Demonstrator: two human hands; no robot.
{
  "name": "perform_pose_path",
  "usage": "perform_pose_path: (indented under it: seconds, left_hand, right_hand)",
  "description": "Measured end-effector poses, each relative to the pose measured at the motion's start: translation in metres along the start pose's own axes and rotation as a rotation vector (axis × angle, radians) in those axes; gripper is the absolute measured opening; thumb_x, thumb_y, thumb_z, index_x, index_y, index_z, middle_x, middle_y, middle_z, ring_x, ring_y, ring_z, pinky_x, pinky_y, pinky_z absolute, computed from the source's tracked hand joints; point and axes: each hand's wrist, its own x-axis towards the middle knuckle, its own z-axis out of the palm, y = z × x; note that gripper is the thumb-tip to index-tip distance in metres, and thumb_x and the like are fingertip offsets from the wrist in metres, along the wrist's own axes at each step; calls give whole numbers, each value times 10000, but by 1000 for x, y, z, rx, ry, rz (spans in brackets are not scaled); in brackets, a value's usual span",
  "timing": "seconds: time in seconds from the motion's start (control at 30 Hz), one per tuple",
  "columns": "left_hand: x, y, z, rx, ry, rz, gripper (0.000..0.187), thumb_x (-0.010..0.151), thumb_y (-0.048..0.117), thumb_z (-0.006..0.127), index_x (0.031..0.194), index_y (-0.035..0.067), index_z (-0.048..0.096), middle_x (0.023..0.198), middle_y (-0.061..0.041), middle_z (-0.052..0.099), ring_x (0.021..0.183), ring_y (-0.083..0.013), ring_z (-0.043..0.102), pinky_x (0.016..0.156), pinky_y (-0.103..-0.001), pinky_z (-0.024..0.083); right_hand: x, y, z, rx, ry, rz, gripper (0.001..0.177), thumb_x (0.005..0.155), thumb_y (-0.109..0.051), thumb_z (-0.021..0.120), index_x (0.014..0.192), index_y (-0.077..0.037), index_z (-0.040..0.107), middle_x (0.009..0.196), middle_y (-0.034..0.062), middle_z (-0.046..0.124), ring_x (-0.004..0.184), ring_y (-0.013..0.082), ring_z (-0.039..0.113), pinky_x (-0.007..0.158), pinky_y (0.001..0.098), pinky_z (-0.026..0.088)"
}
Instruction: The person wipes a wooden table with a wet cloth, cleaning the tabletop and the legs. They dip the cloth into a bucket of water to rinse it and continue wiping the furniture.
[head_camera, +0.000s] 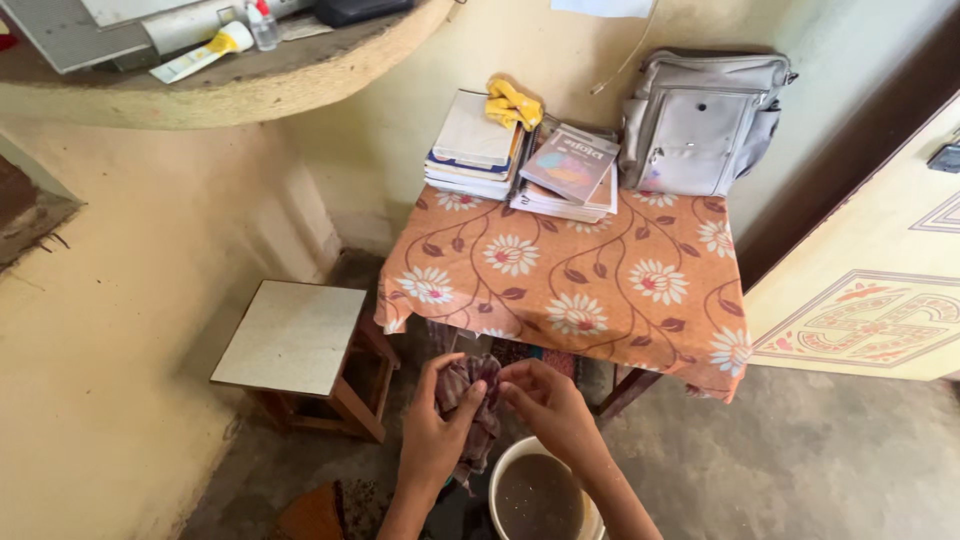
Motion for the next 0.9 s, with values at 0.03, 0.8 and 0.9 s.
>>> perform_pose_path:
  seconds: [0.03,0.8,0.9]
  left_hand:
    - [0,2,13,-24,0,-65,449,878,426,702,1217,133,670,1067,-29,699,1008,-139,651,885,-313,497]
    - [138,-202,357,-905,-164,-453,362,923,383,695,1131,89,662,943,-91,711,786,-245,677,658,-420,568]
    - [163,-229,404,-1100,-147,-662,344,954,381,638,1089,68,679,941,-94,735,826,-261,702,723,-416,592]
  right_hand:
    - [-4,-3,-16,4,12,20,212,923,-177,713,1109,-78,733,882,1,729,776,57,652,678,227,517]
    - [80,259,-346,374,467,586,601,905,-402,672,1440,-260,440,1276,0,629,951,248,643,733,396,557]
    - [103,291,-405,664,614,696,776,946,-409,707,1534,-262,223,1405,57,475,1110,306,599,828,463,587]
